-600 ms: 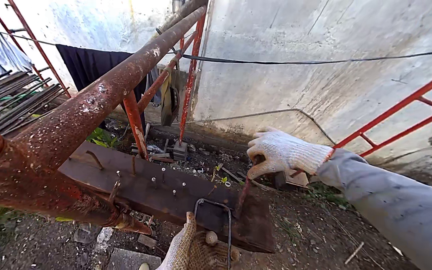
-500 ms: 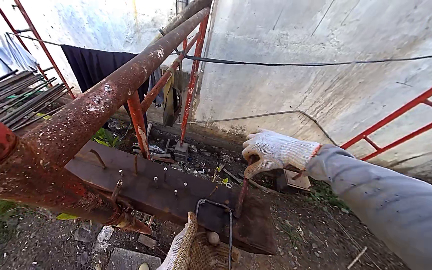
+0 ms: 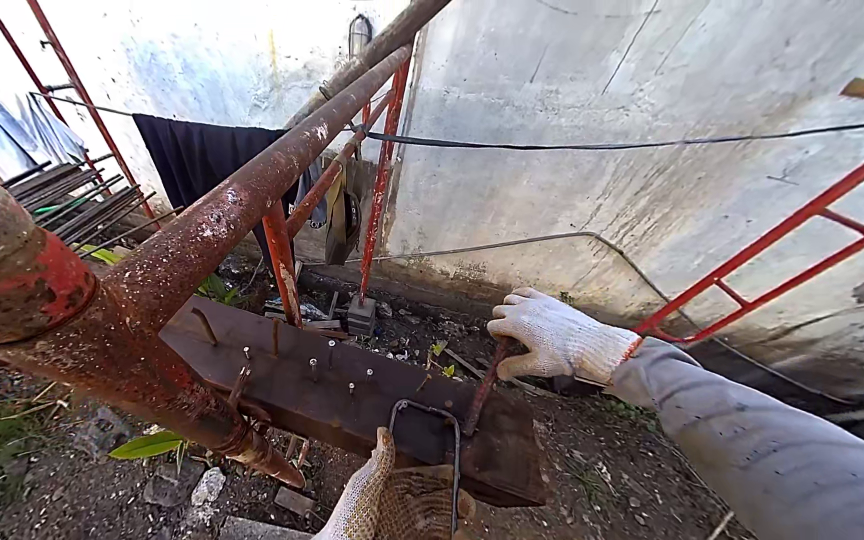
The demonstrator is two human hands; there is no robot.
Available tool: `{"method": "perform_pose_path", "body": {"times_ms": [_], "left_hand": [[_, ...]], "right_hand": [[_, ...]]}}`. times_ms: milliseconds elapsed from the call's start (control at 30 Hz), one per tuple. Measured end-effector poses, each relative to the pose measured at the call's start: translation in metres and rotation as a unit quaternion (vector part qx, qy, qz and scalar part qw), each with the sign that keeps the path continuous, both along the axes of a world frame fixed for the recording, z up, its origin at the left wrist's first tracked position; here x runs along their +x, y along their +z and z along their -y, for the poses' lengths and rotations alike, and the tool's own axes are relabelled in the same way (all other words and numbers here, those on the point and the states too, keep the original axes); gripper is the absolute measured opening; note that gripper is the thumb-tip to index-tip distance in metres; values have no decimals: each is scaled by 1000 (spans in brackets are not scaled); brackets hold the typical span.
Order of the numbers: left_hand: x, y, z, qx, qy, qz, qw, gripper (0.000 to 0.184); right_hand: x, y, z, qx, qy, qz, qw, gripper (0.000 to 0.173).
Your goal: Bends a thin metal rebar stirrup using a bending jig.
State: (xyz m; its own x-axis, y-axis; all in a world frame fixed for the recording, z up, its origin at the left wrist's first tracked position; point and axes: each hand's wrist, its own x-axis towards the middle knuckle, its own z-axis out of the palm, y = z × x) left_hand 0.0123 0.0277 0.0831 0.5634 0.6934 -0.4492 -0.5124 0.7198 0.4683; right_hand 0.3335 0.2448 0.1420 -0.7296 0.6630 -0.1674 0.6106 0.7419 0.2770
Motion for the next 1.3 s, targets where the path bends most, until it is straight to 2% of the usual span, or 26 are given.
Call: {"method": "perform_pose_path", "body": {"times_ms": [100, 200, 300, 433, 567, 700, 833, 900, 967, 1167, 1300], "left_hand": [[-1, -2, 2, 8, 4, 14, 1000, 82], [1, -6, 1, 22, -50, 71, 996, 99], [6, -27, -5, 44, -91, 157, 982, 106], [7, -32, -7, 35, -77, 145, 986, 91], [6, -30, -4, 85, -95, 203, 971, 86], [8, -27, -6, 67, -100, 176, 977, 92], [8, -28, -5, 73, -98, 170, 978, 94], [8, -22, -3, 77, -95, 171, 978, 96], [9, -21, -4, 92, -94, 173, 976, 97], [10, -32, -7, 104, -91, 169, 976, 97], [10, -35, -9, 83, -87, 186, 975, 96]], "right_hand": [[-2, 0, -2, -19, 1, 11, 1000, 66], [-5, 3, -3, -44, -7, 23, 999, 66], [-6, 5, -2, -41, -19, 38, 998, 67], [-7, 5, 4, -34, -41, 40, 998, 64], [-1, -5, 11, -6, -45, 2, 999, 61], [3, -9, 23, 29, -66, -23, 997, 62], [17, -20, 64, 36, -149, -70, 986, 62], [24, -32, 95, 29, -218, -102, 970, 65], [25, -41, 127, 34, -298, -108, 948, 76], [-19, -52, 226, 66, -509, -160, 843, 90], [-66, -70, 289, 88, -576, -211, 785, 85]]}}
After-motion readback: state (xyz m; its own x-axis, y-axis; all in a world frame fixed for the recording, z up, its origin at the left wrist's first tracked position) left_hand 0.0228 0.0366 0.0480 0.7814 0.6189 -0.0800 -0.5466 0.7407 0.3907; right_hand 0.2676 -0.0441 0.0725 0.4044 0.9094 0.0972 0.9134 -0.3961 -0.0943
